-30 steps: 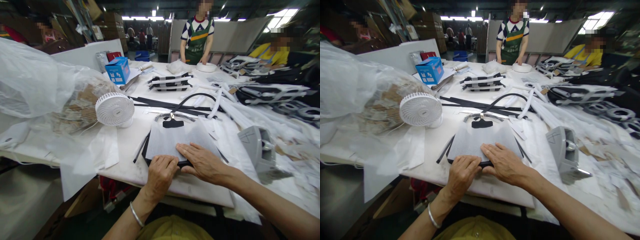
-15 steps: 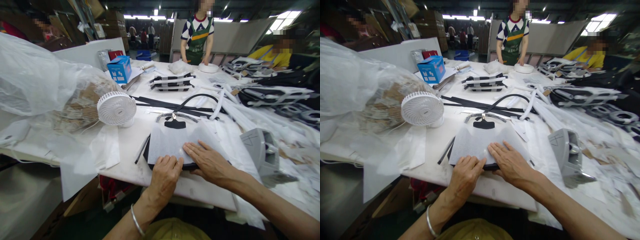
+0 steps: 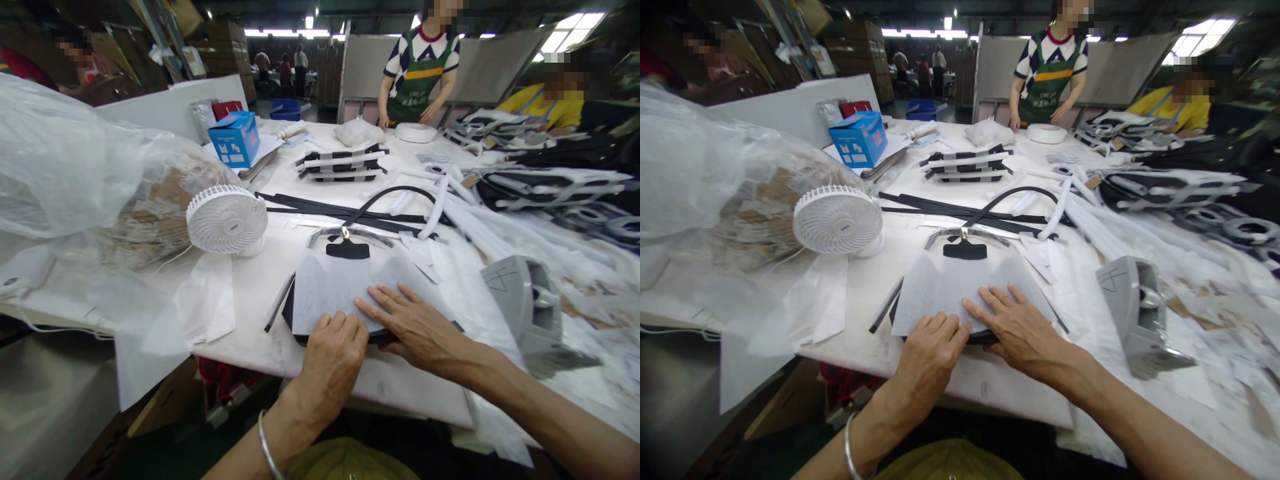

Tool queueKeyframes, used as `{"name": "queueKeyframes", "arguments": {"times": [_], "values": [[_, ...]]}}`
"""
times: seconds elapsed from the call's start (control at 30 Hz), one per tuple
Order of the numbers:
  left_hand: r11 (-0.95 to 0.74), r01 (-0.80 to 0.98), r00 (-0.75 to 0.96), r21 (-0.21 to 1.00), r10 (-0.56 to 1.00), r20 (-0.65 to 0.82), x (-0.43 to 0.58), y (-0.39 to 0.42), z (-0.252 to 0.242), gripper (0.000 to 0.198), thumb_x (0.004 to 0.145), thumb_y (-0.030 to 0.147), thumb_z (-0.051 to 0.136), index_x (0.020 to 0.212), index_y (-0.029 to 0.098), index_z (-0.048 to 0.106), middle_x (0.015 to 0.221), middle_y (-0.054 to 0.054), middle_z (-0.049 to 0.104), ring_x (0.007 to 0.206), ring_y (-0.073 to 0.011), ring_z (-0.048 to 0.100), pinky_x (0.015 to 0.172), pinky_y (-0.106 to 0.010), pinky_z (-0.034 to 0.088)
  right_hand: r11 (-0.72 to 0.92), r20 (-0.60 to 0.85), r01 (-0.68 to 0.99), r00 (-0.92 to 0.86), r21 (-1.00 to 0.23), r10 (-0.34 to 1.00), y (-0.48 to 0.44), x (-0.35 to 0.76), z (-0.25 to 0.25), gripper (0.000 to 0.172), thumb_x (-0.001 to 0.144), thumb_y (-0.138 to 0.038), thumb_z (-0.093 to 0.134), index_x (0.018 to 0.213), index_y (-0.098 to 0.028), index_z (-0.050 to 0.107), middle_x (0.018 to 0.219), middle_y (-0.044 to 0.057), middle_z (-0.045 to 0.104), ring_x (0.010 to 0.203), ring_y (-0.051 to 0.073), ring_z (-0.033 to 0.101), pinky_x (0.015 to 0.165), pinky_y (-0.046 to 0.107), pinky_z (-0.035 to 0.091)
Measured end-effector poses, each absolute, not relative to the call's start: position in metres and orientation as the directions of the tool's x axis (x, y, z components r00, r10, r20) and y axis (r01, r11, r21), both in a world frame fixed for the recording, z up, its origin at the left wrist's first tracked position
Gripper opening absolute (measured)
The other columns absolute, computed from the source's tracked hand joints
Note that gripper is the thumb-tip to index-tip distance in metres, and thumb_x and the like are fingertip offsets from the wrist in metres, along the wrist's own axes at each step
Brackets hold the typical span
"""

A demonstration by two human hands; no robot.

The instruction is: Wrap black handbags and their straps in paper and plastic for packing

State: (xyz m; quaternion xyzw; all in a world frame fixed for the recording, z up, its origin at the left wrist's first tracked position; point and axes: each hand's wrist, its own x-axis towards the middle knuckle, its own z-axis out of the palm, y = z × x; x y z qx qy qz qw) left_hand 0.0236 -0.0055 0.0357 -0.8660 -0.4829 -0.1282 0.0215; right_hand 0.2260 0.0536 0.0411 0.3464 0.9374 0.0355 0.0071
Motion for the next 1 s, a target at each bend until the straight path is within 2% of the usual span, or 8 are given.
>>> {"name": "queueKeyframes", "arguments": {"times": [0.13,0.2,0.27,0.37,0.6,0.7,0.83,1.0], "values": [[-0.55,0.824,0.529,0.134,0.833,0.165,0.021,-0.003,0.043,0.01,0.093,0.011,0.05,0.098,0.018,0.055,0.095,-0.004,0.062,0.087,-0.022,0.057,0.079,-0.038,0.049,0.758,0.025,0.649,-0.761,0.069,0.649,0.053,0.225,0.035,0.079,0.081,-0.028,0.073,0.15,-0.029,0.034,0.145,0.016,0.049,0.131,0.036,0.048,0.105,0.058,0.037],[-0.555,0.814,0.542,0.172,0.832,0.121,0.017,0.002,0.048,0.005,0.094,0.018,0.052,0.098,0.019,0.054,0.098,-0.004,0.062,0.089,-0.0218,0.058,0.079,-0.038,0.05,0.755,0.029,0.654,-0.757,0.057,0.653,0.053,0.225,0.031,0.079,0.082,-0.027,0.072,0.15,-0.03,0.034,0.145,0.016,0.049,0.132,0.036,0.047,0.105,0.059,0.037],[-0.534,0.82,0.531,0.204,0.844,0.073,0.013,0.009,0.054,0.01,0.098,0.026,0.047,0.102,0.02,0.054,0.099,-0.004,0.063,0.088,-0.021,0.06,0.077,-0.036,0.051,0.749,0.02,0.662,-0.749,0.031,0.662,0.053,0.225,0.029,0.082,0.08,-0.027,0.074,0.15,-0.03,0.033,0.147,0.016,0.048,0.132,0.036,0.047,0.106,0.059,0.036],[-0.481,0.844,0.491,0.239,0.871,0.019,0.01,0.023,0.055,0.014,0.1,0.024,0.041,0.108,0.02,0.052,0.097,-0.004,0.064,0.087,-0.0197,0.062,0.076,-0.033,0.052,0.733,-0.02,0.679,-0.734,-0.022,0.679,0.055,0.225,0.029,0.091,0.074,-0.031,0.079,0.151,-0.029,0.031,0.148,0.016,0.046,0.133,0.037,0.045,0.107,0.058,0.036],[-0.442,0.847,0.415,0.294,0.897,0.153,0.011,0.031,0.022,0.018,0.097,0.02,0.047,0.114,0.022,0.05,0.119,-0.005,0.061,0.097,-0.0184,0.064,0.078,-0.03,0.054,0.687,-0.018,0.725,-0.688,-0.058,0.725,0.052,0.22,0.025,0.089,0.072,-0.028,0.078,0.149,-0.026,0.034,0.15,0.015,0.044,0.136,0.036,0.042,0.109,0.059,0.033],[-0.463,0.834,0.433,0.301,0.886,0.164,0.012,0.03,0.016,0.018,0.096,0.019,0.05,0.114,0.022,0.051,0.107,-0.002,0.066,0.097,-0.0201,0.064,0.081,-0.032,0.053,0.685,-0.002,0.726,-0.686,-0.052,0.727,0.052,0.219,0.021,0.087,0.073,-0.028,0.076,0.15,-0.025,0.034,0.149,0.015,0.046,0.135,0.035,0.044,0.108,0.059,0.035],[-0.441,0.853,0.425,0.278,0.897,0.118,0.014,0.034,0.018,0.011,0.095,0.021,0.053,0.105,0.02,0.056,0.095,-0.002,0.069,0.09,-0.0211,0.065,0.076,-0.032,0.053,0.675,-0.026,0.737,-0.675,-0.029,0.737,0.055,0.217,0.023,0.077,0.073,-0.027,0.074,0.144,-0.018,0.044,0.145,0.016,0.05,0.132,0.034,0.047,0.107,0.057,0.037],[-0.443,0.859,0.428,0.258,0.897,0.113,0.014,0.033,0.023,0.015,0.096,0.02,0.051,0.11,0.021,0.055,0.098,-0.003,0.068,0.09,-0.0203,0.065,0.075,-0.031,0.053,0.655,-0.065,0.755,-0.654,-0.001,0.754,0.052,0.213,0.026,0.077,0.071,-0.026,0.076,0.142,-0.017,0.047,0.146,0.016,0.049,0.133,0.035,0.046,0.109,0.057,0.036]]}}
